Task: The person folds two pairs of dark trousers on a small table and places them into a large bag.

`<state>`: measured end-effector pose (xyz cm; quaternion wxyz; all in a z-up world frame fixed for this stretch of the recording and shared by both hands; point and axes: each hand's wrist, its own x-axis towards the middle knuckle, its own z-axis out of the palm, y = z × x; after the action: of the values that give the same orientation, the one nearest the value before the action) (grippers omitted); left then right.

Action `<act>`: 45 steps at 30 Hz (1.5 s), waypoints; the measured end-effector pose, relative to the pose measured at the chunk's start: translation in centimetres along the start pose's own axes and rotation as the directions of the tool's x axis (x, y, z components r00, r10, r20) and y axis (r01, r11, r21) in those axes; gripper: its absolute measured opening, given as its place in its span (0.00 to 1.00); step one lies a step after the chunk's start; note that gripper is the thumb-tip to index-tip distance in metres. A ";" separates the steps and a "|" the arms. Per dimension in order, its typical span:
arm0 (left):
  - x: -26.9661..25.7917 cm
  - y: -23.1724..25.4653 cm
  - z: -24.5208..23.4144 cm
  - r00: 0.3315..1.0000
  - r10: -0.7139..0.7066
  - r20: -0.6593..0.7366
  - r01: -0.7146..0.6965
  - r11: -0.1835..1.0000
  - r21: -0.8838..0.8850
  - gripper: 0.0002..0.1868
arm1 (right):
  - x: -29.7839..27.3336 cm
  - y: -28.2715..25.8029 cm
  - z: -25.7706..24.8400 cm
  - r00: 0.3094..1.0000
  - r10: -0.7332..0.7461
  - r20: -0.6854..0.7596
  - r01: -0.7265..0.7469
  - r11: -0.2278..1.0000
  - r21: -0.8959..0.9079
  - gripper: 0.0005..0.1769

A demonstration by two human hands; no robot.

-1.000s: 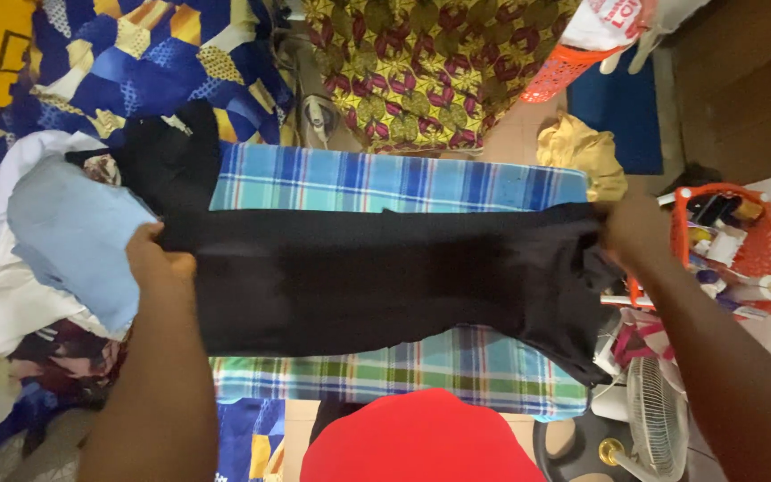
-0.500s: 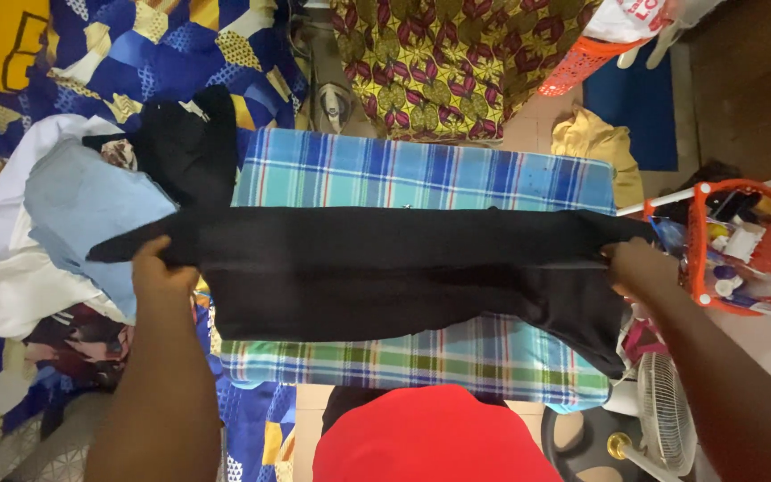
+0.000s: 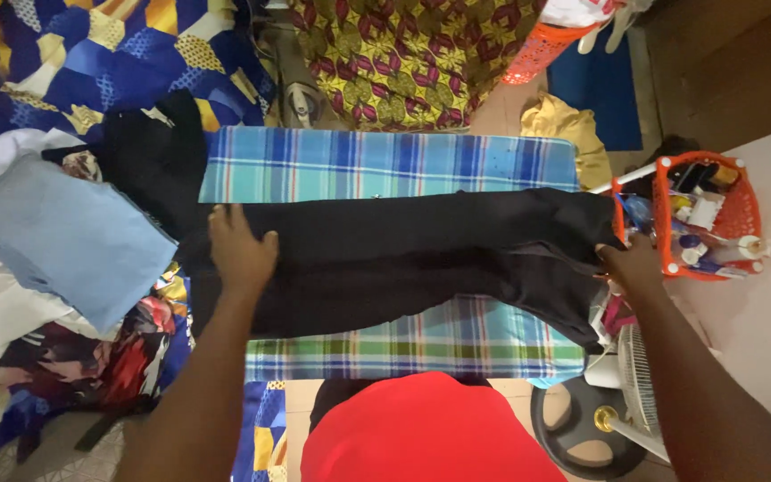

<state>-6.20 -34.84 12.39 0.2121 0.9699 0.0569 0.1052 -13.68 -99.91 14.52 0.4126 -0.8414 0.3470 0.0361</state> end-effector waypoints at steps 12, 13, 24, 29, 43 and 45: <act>-2.3 28.4 6.8 0.919 0.363 0.157 -0.248 0.838 -0.485 0.34 | 5.8 3.3 1.2 0.833 0.402 0.381 -0.491 0.217 0.844 0.14; -3.4 30.4 7.3 0.903 0.379 0.201 -0.232 0.826 -0.514 0.32 | 4.1 2.5 1.0 0.829 0.411 0.379 -0.491 0.214 0.844 0.14; -9.7 41.7 10.1 0.810 0.422 0.407 -0.162 0.829 -0.536 0.12 | -5.3 -4.8 -1.1 0.958 -0.136 0.251 -0.042 0.803 0.594 0.31; -6.8 41.2 10.0 0.775 0.476 0.416 -0.060 0.711 -0.701 0.14 | -2.3 -4.6 -3.8 0.755 -0.653 0.061 0.655 0.748 -0.106 0.44; -3.6 40.0 10.3 0.815 0.105 0.569 0.404 0.602 -0.689 0.18 | 5.7 -2.1 -2.5 0.900 -0.135 0.414 0.199 0.973 -0.115 0.30; -3.5 40.0 10.5 0.802 0.148 0.578 0.351 0.668 -0.657 0.20 | 7.3 -0.2 -2.6 0.888 -0.088 0.450 0.046 0.994 0.104 0.13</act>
<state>-4.62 -75.69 19.40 0.5972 0.7771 -0.0018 -0.1987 -8.66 -105.73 13.83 0.5208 -0.8016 0.2131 0.2018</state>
